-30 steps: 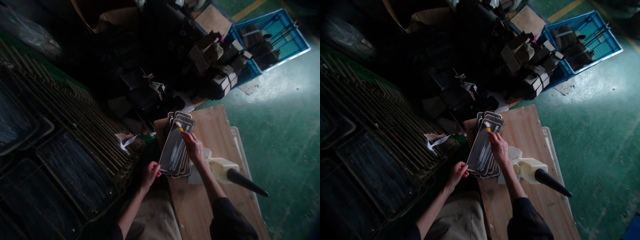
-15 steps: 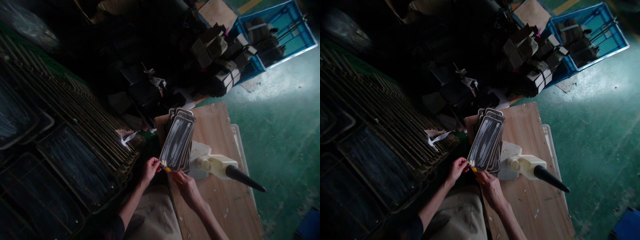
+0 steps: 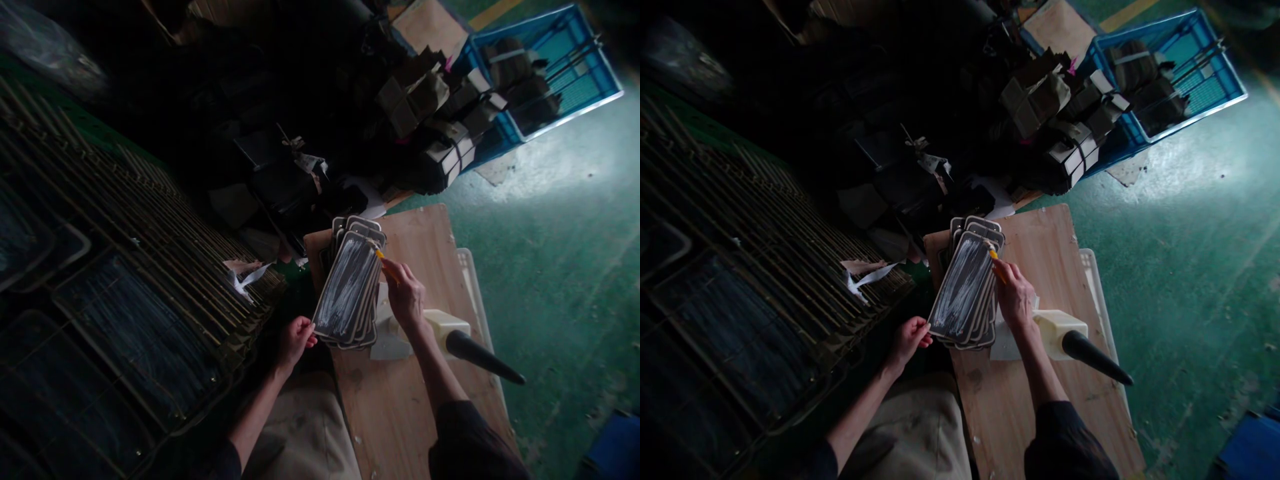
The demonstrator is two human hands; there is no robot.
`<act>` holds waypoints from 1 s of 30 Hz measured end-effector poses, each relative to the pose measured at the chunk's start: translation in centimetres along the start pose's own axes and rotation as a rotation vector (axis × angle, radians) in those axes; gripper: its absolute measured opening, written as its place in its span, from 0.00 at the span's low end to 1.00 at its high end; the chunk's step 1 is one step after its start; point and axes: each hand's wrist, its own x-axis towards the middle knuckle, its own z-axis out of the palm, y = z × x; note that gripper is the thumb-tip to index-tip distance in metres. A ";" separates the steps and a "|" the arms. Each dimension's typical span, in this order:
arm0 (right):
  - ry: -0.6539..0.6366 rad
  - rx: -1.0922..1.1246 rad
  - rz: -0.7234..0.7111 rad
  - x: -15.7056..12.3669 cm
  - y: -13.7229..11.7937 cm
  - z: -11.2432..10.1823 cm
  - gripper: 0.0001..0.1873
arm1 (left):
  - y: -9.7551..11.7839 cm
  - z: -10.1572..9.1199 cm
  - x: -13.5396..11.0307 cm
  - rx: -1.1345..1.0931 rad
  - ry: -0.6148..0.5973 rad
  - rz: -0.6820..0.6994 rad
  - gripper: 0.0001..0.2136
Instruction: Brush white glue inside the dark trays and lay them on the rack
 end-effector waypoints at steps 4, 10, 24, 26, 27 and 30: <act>-0.066 -0.082 -0.001 -1.2 -1.1 0.7 0.15 | 0.1 0.1 -0.1 -0.015 0.001 0.004 0.13; -0.332 0.158 0.001 -5.3 -3.7 -1.4 0.14 | 0.1 0.1 -0.2 -0.032 -0.004 0.013 0.15; -0.355 0.094 -0.148 -6.6 -3.2 0.7 0.15 | -0.1 0.2 -0.4 -0.059 -0.004 0.006 0.17; -0.441 0.149 -0.157 -10.3 -4.5 0.2 0.15 | -0.1 0.3 -0.6 -0.076 -0.005 0.021 0.18; -0.469 0.171 -0.154 -12.0 -5.2 0.0 0.15 | 0.0 0.3 -0.7 -0.080 -0.002 0.027 0.19; -0.504 0.226 -0.122 -15.7 -6.8 -0.7 0.13 | -0.1 0.4 -0.9 -0.090 0.004 0.030 0.20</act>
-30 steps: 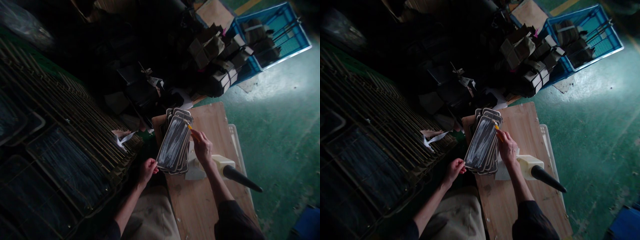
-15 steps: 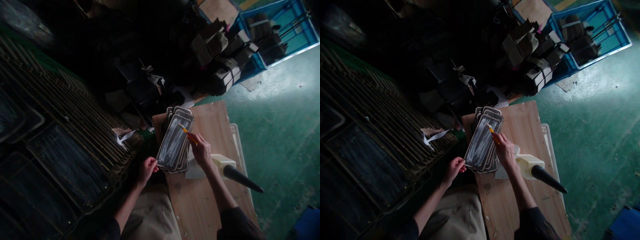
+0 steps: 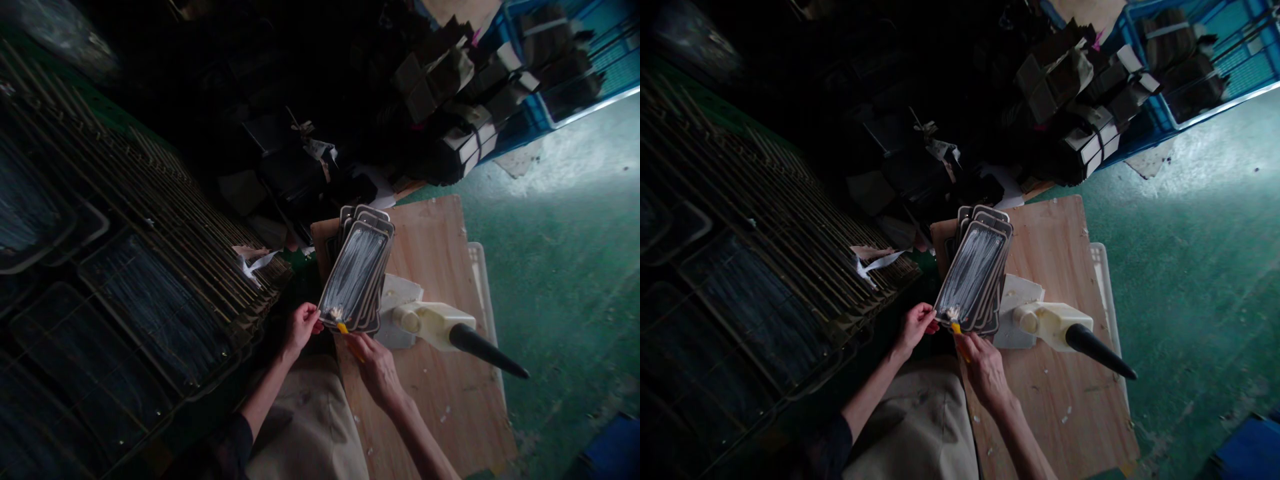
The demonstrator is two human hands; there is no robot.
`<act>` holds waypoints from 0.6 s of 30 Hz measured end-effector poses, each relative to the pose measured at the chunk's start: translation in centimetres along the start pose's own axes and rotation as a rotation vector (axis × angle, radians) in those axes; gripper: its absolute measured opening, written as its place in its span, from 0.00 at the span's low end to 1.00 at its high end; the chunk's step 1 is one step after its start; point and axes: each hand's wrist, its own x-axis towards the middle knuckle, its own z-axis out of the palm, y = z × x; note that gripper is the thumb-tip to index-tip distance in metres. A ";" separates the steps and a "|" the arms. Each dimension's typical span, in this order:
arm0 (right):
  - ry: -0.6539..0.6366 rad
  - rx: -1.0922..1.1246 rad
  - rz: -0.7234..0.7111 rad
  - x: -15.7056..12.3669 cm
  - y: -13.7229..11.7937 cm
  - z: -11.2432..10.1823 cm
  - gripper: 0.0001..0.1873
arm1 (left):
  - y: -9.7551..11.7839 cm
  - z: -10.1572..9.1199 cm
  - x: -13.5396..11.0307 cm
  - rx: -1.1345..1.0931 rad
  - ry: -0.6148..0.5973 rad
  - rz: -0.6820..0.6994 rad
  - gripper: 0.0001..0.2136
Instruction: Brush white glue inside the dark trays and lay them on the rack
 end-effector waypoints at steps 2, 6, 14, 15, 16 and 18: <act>0.007 0.077 0.031 -1.0 -0.5 0.2 0.13 | -0.1 0.1 0.0 -0.007 0.006 -0.002 0.20; 0.069 0.236 0.113 -0.8 0.9 -1.2 0.12 | -0.1 0.2 0.1 0.012 0.026 0.025 0.20; 0.282 0.010 0.104 3.8 4.6 -5.0 0.15 | 0.3 0.3 0.0 0.045 0.014 0.054 0.17; 0.301 -0.017 0.092 4.6 4.5 -5.2 0.15 | 0.3 0.3 0.0 0.045 0.013 0.051 0.17; 0.321 -0.037 0.078 5.4 4.5 -5.4 0.15 | 0.3 0.3 0.0 0.046 0.009 0.049 0.17; 0.357 -0.061 0.056 7.2 4.4 -5.6 0.16 | 0.2 0.4 -0.1 0.057 -0.001 0.050 0.17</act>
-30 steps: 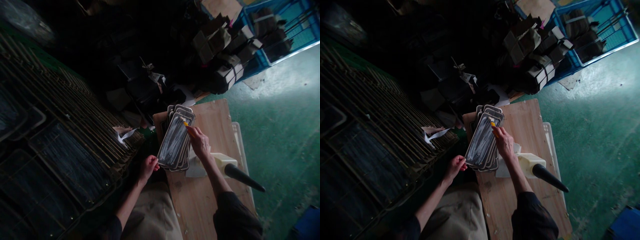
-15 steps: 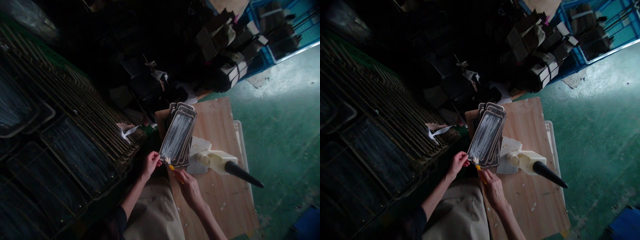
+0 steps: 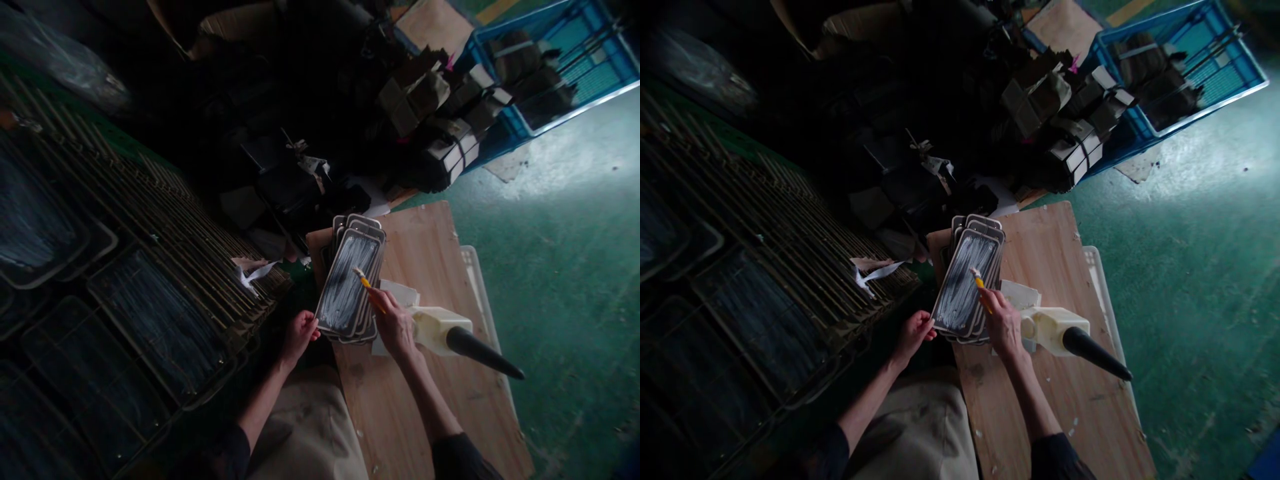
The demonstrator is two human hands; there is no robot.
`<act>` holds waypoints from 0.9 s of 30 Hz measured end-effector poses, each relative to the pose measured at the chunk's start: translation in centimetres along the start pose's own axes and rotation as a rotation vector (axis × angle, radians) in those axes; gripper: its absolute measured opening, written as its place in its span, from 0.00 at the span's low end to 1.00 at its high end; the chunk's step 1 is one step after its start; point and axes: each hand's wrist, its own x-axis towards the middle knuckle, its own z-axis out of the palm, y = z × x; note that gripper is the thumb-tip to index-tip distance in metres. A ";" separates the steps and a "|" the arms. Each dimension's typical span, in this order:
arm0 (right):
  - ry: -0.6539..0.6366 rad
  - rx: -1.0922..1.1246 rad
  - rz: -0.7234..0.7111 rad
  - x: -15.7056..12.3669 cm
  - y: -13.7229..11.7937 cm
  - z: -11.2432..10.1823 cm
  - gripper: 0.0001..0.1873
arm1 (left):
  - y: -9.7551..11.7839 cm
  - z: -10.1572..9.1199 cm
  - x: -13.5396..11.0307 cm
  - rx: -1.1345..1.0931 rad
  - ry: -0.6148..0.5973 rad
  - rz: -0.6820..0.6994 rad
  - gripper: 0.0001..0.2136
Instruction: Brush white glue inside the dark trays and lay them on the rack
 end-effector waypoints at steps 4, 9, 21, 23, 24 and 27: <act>0.042 -0.026 0.004 2.9 0.1 1.2 0.16 | 0.1 0.2 -0.2 0.032 -0.008 -0.010 0.17; -0.156 0.034 -0.054 0.1 -1.3 1.8 0.16 | 0.8 0.4 -0.7 0.003 -0.030 0.004 0.19; -0.007 0.248 0.077 -2.1 -1.0 -2.5 0.14 | 1.3 0.2 -1.6 -0.023 -0.050 -0.059 0.27; 0.045 0.134 0.040 0.7 0.0 -2.4 0.15 | 1.3 0.3 -1.5 0.002 -0.053 -0.046 0.26; 0.064 0.079 0.023 2.1 0.4 -2.3 0.15 | 1.3 0.3 -1.5 0.009 -0.057 -0.041 0.26; 0.120 -0.020 -0.013 5.5 1.2 -1.7 0.17 | 1.6 0.3 -1.7 0.009 -0.062 -0.039 0.26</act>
